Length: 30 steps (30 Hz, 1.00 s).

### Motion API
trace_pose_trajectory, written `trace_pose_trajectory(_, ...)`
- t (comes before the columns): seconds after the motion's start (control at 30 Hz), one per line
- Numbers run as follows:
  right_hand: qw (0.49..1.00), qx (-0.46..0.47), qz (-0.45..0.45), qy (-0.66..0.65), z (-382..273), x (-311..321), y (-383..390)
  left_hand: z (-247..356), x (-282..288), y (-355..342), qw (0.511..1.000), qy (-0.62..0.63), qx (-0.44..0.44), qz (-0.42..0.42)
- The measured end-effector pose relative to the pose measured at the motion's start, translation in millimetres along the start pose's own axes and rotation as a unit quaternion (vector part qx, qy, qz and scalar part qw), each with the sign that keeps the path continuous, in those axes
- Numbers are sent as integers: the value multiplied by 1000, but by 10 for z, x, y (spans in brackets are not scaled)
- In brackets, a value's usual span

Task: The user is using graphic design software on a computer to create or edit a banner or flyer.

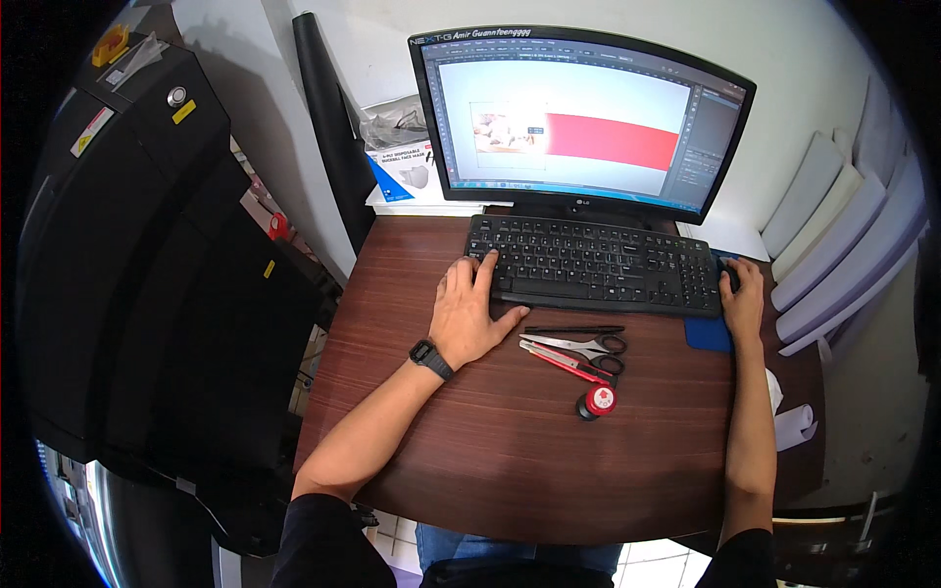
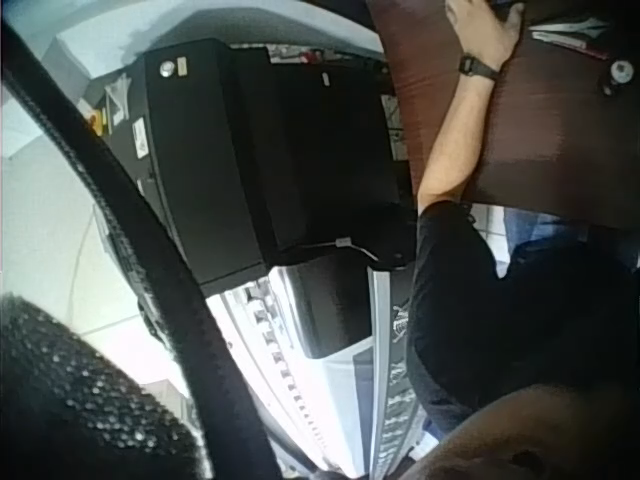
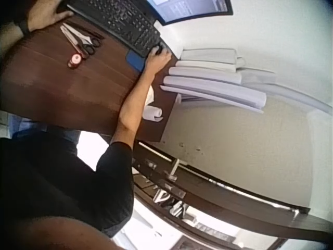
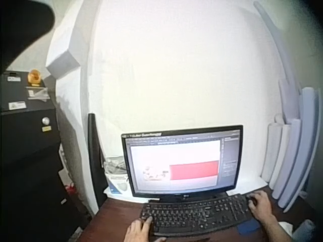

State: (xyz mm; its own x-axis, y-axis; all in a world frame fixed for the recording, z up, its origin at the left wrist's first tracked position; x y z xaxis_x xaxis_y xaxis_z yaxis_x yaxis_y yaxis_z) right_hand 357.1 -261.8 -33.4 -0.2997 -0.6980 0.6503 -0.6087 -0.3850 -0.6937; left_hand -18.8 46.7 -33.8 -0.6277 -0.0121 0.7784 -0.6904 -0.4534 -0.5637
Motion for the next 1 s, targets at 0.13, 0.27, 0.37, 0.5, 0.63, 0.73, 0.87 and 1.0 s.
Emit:
trace_pose_trajectory(0.13, 1000, -2, -6, 0, -32, -6, -6, -12, 14, 6, 1000, -3, -3, 2)
trace_pose_trajectory(0.27, 1000, 0, 0, 0, 14, -7, 3, 2, 2, -9, 1000, 9, 11, -14)
trace_pose_trajectory(0.37, 1000, -5, -3, 0, 15, -21, 6, -13, -15, -6, 999, 10, 21, -29)
trace_pose_trajectory(0.5, 1000, -10, -6, 5, 11, -24, 5, -19, -36, -4, 999, -6, 15, -32)
trace_pose_trajectory(0.63, 1000, -4, -7, 13, 52, -41, 3, -12, -34, 0, 1000, -13, 11, -25)
trace_pose_trajectory(0.73, 1000, -8, -9, 1, 46, -55, 6, -20, -36, 7, 1000, -15, 9, -23)
trace_pose_trajectory(0.87, 1000, -3, -3, 1, 48, -48, 9, -16, -36, 5, 1000, -16, 4, -19)
trace_pose_trajectory(1.0, 1000, 1, -2, 2, 45, -35, 6, -14, -40, 6, 1000, -14, 11, -24)
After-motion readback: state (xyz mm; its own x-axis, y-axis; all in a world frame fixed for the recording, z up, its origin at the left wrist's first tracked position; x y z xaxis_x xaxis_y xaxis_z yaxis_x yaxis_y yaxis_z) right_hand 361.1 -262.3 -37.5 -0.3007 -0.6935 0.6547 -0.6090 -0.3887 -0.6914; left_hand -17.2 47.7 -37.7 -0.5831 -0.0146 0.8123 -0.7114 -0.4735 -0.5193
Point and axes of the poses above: each hand's wrist, its own y-axis away from the middle knuckle, its own x-axis out of the back of the hand, z = x × y, the point moved 7 cm from there along -y, towards the middle knuckle, and after that the axes turned 5 degrees about z, right-handed, at the moved point
